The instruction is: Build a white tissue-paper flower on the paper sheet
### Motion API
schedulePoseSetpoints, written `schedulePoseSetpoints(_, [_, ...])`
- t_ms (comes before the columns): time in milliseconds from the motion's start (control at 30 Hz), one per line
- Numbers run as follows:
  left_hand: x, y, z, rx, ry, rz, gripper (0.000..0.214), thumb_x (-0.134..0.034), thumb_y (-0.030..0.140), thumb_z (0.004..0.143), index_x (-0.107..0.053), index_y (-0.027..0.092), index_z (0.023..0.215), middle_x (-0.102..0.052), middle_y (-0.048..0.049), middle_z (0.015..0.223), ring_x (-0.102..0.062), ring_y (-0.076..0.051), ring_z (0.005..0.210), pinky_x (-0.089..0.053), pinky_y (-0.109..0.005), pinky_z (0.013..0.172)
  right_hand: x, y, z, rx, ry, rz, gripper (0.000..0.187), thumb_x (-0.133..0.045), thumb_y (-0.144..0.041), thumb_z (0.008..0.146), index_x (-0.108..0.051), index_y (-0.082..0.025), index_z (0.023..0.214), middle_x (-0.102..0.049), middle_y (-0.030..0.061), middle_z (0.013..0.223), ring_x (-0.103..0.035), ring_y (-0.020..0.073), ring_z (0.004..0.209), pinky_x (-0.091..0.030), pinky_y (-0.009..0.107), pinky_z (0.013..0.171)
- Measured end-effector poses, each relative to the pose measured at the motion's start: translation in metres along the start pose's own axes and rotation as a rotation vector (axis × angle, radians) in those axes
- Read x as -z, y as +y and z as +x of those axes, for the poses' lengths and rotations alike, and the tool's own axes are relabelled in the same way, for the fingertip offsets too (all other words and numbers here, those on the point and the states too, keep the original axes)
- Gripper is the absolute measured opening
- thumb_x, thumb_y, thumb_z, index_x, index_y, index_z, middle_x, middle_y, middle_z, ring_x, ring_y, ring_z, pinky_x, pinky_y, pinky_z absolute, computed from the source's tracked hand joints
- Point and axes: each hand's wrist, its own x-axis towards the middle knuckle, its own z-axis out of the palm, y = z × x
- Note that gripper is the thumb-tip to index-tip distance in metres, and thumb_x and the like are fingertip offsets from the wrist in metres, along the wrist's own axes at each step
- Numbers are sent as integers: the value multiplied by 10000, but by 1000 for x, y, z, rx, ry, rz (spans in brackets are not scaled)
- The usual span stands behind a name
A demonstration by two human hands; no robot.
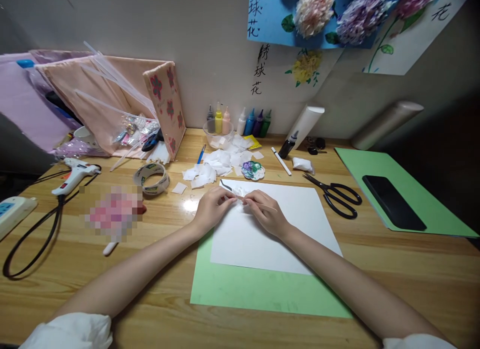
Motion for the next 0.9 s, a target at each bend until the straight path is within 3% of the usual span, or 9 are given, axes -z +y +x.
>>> schedulePoseSetpoints(200, [-3,-4,7,4,25,59,105,-582,258,805,-671,202,808,-649,-22,809,-559,-154,782,-424,-282,707,3,-1,-6,55,153,47,246,-332,-180,925,-514,-209,764,-549,28,688,-516,158,666,-415,314,637])
schedulePoseSetpoints(333, [-2,-4,8,-11,30,70,84,-593,243,799,-667,203,799,-649,-13,803,-557,-147,776,-420,-283,721,1,-3,-6,194,31,14,198,-350,-147,901,-513,-210,808,-565,37,708,-500,167,677,-420,321,639])
schedulePoseSetpoints(467, [-2,-3,8,-24,31,80,83,-592,248,802,-662,203,802,-647,-9,804,-556,-145,781,-416,-283,727,-4,-2,-4,198,-40,-71,162,-376,-134,894,-511,-206,840,-574,47,732,-492,176,709,-422,326,668])
schedulePoseSetpoints(900, [-2,-2,6,55,40,83,101,-547,264,824,-621,197,835,-637,-8,813,-552,-143,766,-407,-264,683,-8,-1,-1,157,-26,-179,146,-385,-140,910,-499,-200,842,-557,36,707,-488,172,692,-402,301,650])
